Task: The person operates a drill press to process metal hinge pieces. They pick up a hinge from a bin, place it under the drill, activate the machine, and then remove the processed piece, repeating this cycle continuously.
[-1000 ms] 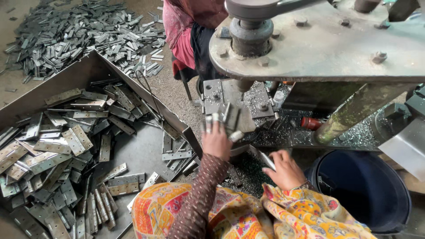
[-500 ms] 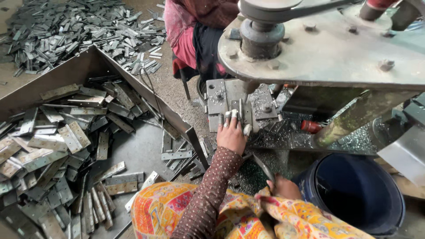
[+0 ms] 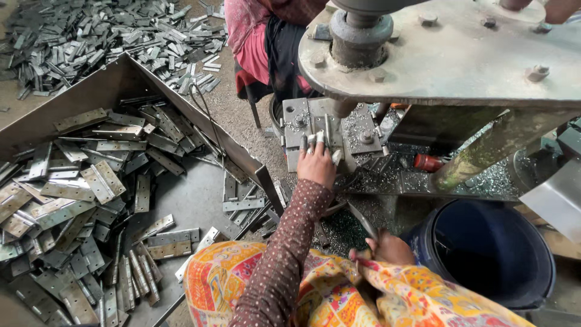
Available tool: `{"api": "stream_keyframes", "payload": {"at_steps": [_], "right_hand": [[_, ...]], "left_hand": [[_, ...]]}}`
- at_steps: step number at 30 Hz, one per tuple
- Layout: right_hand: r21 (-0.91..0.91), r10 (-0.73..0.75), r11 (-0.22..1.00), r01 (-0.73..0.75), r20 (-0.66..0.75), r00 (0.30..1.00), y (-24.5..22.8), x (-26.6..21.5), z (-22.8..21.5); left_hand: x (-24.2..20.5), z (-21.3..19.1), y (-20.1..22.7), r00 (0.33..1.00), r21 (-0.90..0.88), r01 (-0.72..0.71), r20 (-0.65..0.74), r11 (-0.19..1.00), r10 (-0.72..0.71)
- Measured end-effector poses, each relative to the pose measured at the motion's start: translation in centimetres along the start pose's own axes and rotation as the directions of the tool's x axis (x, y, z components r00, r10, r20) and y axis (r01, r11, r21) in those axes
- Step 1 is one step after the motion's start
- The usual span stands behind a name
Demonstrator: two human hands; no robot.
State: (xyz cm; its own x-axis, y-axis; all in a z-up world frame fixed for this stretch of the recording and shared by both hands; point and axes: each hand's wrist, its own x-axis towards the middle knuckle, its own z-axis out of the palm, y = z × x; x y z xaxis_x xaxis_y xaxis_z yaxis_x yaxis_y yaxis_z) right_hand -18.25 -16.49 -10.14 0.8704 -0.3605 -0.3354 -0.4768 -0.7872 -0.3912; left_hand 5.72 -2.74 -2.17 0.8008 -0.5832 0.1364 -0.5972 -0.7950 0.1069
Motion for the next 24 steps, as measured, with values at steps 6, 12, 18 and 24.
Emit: {"api": "stream_keyframes", "payload": {"at_steps": [6,12,18,24], "right_hand": [[-0.042,0.043,0.998,-0.042,0.041,0.998,0.5,-0.8,1.3],[-0.231,-0.002,0.973,-0.001,-0.012,1.0,-2.1,1.9,-4.2],[0.035,0.052,0.998,-0.051,-0.041,0.998,-2.6,-2.1,-1.6],[0.171,0.103,0.979,-0.115,0.079,0.992,-0.8,-0.7,-0.8]], "left_hand": [[-3.2,0.2,0.4,0.987,-0.05,-0.011,-0.163,0.999,0.003],[-0.2,0.4,0.5,1.0,-0.086,0.021,0.013,0.996,-0.02],[1.3,0.1,0.6,0.996,-0.045,0.003,-0.088,0.999,-0.007],[-1.9,-0.1,0.9,0.986,-0.081,-0.016,-0.164,0.997,0.002]]}}
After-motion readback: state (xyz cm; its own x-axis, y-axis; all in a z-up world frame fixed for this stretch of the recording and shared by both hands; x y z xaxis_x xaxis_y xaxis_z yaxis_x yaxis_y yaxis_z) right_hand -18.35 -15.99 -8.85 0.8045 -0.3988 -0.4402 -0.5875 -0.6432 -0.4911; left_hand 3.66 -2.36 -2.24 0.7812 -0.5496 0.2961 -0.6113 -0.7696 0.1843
